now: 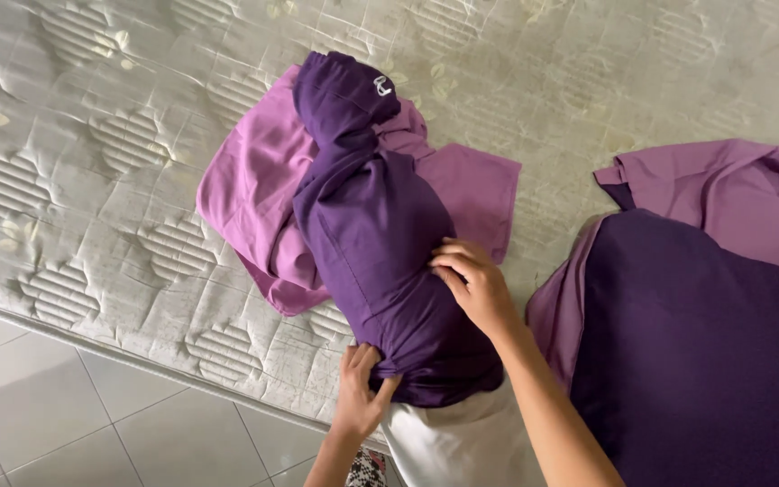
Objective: The person places a white cylindrical pillow on a mattress and proceeds to put a purple pillowcase onto it. They align the pillowcase opening with one end of the pillow and pull the fabric over the entire length, smoothing it out by hand until the pillow is fully covered.
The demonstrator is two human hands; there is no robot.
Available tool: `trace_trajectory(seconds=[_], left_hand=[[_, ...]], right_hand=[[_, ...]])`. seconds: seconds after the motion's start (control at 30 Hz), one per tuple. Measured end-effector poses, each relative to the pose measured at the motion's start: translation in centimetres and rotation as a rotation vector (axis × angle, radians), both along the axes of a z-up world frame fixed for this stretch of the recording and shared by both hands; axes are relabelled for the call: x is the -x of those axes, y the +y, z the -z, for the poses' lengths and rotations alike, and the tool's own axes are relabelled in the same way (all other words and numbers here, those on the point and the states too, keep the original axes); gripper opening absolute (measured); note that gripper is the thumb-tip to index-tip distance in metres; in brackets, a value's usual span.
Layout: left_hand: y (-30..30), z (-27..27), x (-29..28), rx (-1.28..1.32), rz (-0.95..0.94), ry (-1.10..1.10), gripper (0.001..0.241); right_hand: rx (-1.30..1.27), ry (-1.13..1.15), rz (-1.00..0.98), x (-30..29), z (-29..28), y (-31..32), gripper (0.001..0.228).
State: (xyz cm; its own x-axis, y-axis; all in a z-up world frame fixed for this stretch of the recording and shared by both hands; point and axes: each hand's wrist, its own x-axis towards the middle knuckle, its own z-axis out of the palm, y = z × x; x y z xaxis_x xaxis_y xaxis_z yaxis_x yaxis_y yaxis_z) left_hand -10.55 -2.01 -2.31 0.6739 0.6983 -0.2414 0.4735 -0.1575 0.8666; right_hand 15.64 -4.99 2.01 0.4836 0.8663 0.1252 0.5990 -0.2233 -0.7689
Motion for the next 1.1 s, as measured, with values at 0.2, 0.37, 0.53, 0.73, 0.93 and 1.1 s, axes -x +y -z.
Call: trace_trajectory(seconds=[0.2,0.37,0.53,0.73,0.93,1.1], left_hand=[[0.5,-4.8,-4.1,-0.084,-0.161,0.188,0.144],[3.0,-1.6,-6.3,-0.396,-0.157,0.199,0.102],[2.6,-2.5,-3.5,-0.392,-0.198,0.195,0.103],[2.7,-0.9,-1.4,-0.309,-0.233,0.164,0.033],[-0.8,1.3,1.1,0.001,-0.323,0.209,0.059],[0.9,0.4,-1.1,0.504,-0.404,0.265,0.104]], right_hand=[[0.005,0.185,-0.025,3.6,-0.6,-0.8,0.015],[0.227,0.229,-0.078,10.1,-1.2,-7.3,0.036],[0.229,0.135,-0.176,7.5,-2.7,-7.1,0.018],[0.152,0.255,0.01,1.7,0.4,-4.7,0.052],[0.084,0.177,0.071,1.1,4.5,-3.3,0.006],[0.089,0.422,0.275,6.8,5.0,-7.5,0.029]])
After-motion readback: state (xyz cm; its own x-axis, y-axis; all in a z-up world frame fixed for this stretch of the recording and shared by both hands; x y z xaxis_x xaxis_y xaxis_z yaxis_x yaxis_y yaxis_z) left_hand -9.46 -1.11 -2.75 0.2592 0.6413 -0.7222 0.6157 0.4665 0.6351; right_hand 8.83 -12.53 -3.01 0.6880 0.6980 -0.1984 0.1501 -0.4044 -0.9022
